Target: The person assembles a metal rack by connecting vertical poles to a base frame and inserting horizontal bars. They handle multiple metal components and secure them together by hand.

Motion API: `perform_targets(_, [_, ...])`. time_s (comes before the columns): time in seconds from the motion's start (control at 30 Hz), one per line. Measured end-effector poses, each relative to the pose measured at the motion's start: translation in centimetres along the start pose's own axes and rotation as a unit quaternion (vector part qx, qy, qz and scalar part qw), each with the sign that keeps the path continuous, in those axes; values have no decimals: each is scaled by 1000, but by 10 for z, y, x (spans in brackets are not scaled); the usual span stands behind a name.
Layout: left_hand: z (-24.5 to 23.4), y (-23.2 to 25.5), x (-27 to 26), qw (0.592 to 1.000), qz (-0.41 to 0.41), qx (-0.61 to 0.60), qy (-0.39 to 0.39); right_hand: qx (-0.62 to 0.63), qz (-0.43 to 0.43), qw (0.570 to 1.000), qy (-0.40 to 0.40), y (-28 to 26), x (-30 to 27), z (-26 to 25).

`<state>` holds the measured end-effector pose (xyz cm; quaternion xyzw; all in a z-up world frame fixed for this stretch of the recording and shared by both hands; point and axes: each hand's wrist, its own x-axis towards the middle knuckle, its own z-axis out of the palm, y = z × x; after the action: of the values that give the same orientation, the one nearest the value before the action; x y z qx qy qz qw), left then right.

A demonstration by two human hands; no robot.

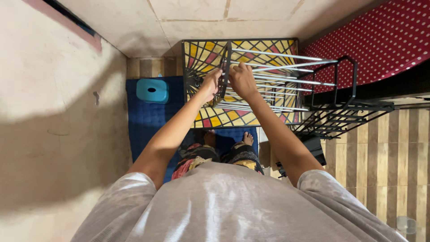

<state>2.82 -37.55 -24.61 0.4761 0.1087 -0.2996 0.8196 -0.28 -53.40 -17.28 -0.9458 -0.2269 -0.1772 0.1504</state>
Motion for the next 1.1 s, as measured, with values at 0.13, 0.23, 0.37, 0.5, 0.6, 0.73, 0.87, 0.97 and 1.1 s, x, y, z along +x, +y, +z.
perform_targets(0.13, [5, -9, 2, 999, 12, 24, 34, 90, 7, 995, -43, 11, 1, 9])
perform_targets(0.23, [7, -17, 12, 997, 0, -15, 77, 98, 46, 991, -78, 12, -5, 14])
perform_targets(0.37, [4, -27, 25, 992, -44, 3, 119, 32, 81, 988, -128, 8, -12, 20])
perform_targets(0.5, [0, -27, 24, 998, -11, 3, 66, -2, 79, 981, -176, 9, -16, 21])
perform_targets(0.6, [0, -12, 14, 994, -33, 77, 69, 68, 2, 993, -99, 12, -16, 12])
perform_targets(0.73, [3, 8, 2, 985, -57, 135, 87, 64, 15, 998, -18, 9, -13, -11])
perform_targets(0.87, [1, 12, 23, 942, -13, 313, 124, 27, 61, 994, 88, 16, 1, -29])
perform_targets(0.97, [2, 7, 58, 779, 456, 410, 131, 27, 57, 993, 101, 27, 22, -23])
perform_targets(1.1, [5, 3, 92, 887, 288, 358, 49, 18, 105, 994, 14, 36, 41, 3])
